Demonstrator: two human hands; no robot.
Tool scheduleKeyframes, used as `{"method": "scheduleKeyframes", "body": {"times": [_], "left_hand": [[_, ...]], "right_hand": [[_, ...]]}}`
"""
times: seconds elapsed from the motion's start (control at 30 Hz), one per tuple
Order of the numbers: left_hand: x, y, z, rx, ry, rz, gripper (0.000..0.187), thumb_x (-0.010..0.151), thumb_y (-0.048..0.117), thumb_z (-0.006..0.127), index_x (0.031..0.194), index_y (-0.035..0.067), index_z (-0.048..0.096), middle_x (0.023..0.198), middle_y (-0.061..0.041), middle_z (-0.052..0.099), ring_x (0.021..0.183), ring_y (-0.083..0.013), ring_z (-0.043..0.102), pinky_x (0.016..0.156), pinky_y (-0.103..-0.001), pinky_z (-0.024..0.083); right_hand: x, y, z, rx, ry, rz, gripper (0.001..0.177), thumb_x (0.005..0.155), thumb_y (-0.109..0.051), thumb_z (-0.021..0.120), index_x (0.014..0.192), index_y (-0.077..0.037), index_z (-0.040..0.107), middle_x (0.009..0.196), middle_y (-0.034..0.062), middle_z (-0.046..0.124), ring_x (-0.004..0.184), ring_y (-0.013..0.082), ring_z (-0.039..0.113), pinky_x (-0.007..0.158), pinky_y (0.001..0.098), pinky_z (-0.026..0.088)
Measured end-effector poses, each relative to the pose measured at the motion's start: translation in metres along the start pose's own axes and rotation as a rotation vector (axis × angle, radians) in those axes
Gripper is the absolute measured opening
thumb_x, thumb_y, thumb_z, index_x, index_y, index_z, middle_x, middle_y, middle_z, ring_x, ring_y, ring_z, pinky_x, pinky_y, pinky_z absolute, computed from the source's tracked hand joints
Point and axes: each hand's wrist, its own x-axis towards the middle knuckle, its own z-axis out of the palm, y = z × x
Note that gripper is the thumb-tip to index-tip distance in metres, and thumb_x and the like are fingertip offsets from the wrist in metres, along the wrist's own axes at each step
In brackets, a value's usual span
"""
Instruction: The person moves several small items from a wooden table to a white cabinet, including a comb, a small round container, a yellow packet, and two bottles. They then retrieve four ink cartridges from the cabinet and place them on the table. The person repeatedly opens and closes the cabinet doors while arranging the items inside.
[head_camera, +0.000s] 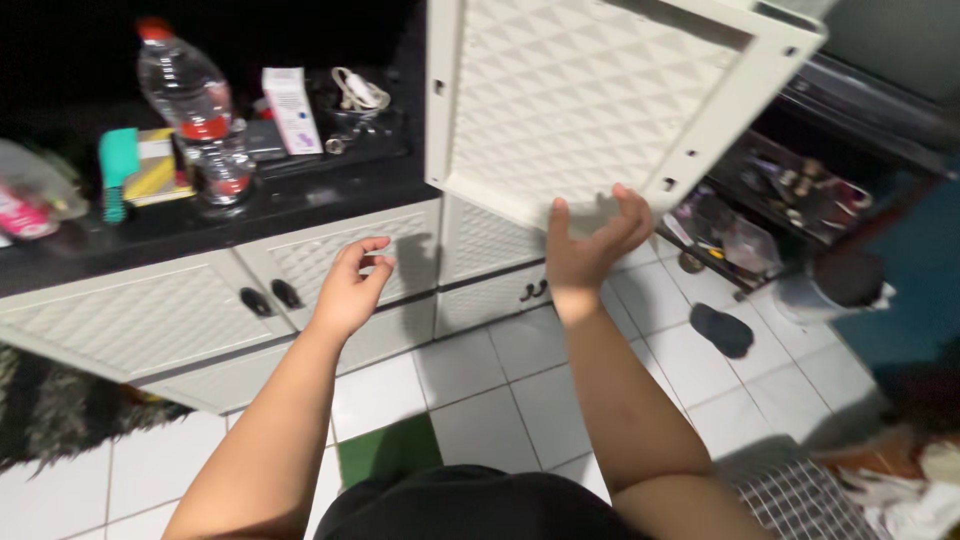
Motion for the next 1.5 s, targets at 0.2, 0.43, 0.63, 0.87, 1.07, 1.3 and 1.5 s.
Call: {"method": "scheduleKeyframes", "body": {"times": [0.2,0.43,0.63,0.87,1.07,1.3,1.5], "left_hand": [[0.005,-0.025,-0.072,0.020,0.176,-0.017,0.035,0.095,0.024,0.069,0.126,0.008,0.067,0.129,-0.010,0.059,0.108,-0.0154,0.066,0.084,-0.030,0.054],[0.020,-0.075,-0.166,0.042,0.413,-0.070,0.032,0.095,0.022,0.070,0.123,0.006,0.068,0.119,-0.007,0.066,0.105,-0.0152,0.066,0.080,-0.030,0.053],[0.033,-0.119,-0.233,0.035,0.485,-0.085,0.030,0.095,0.018,0.070,0.121,0.004,0.068,0.113,-0.007,0.066,0.102,-0.0144,0.065,0.080,-0.029,0.053],[0.033,-0.148,-0.279,-0.032,0.512,-0.078,0.028,0.095,0.015,0.069,0.121,0.003,0.067,0.111,-0.006,0.067,0.101,-0.0132,0.064,0.079,-0.029,0.053],[0.019,-0.152,-0.311,-0.025,0.569,-0.168,0.030,0.096,0.018,0.069,0.122,0.005,0.067,0.106,-0.006,0.070,0.100,-0.0133,0.065,0.081,-0.029,0.052],[0.001,-0.140,-0.349,-0.014,0.676,-0.237,0.031,0.095,0.021,0.069,0.123,0.007,0.067,0.109,-0.008,0.073,0.105,-0.0130,0.068,0.083,-0.029,0.053],[-0.020,-0.131,-0.392,0.045,0.780,-0.279,0.032,0.094,0.020,0.069,0.123,0.006,0.066,0.109,-0.006,0.073,0.101,-0.0131,0.068,0.080,-0.029,0.053]], "right_hand": [[-0.026,-0.047,0.088,0.127,-0.153,-0.088,0.058,0.085,-0.012,0.085,0.128,-0.008,0.047,0.131,0.0130,0.046,0.130,0.0330,0.040,0.112,0.0490,0.035],[-0.064,-0.104,0.183,0.333,-0.397,-0.119,0.049,0.085,-0.010,0.084,0.124,-0.009,0.054,0.127,0.0119,0.051,0.120,0.0301,0.049,0.097,0.0400,0.044],[-0.088,-0.154,0.251,0.387,-0.531,-0.116,0.048,0.081,-0.011,0.084,0.121,-0.008,0.056,0.123,0.0103,0.053,0.110,0.0266,0.053,0.088,0.0380,0.048],[-0.125,-0.192,0.288,0.480,-0.704,-0.115,0.049,0.082,-0.010,0.083,0.123,-0.008,0.056,0.123,0.0100,0.053,0.108,0.0246,0.053,0.088,0.0371,0.049],[-0.143,-0.223,0.320,0.536,-0.847,-0.134,0.045,0.081,-0.012,0.083,0.119,-0.008,0.058,0.119,0.0092,0.055,0.104,0.0232,0.056,0.085,0.0356,0.050],[-0.171,-0.263,0.379,0.712,-1.001,-0.137,0.047,0.084,-0.017,0.083,0.122,-0.006,0.057,0.118,0.0072,0.059,0.102,0.0201,0.059,0.084,0.0327,0.051],[-0.191,-0.322,0.444,0.760,-1.051,-0.090,0.062,0.082,-0.023,0.090,0.130,-0.008,0.055,0.117,0.0115,0.058,0.104,0.0226,0.060,0.088,0.0343,0.053]]}}
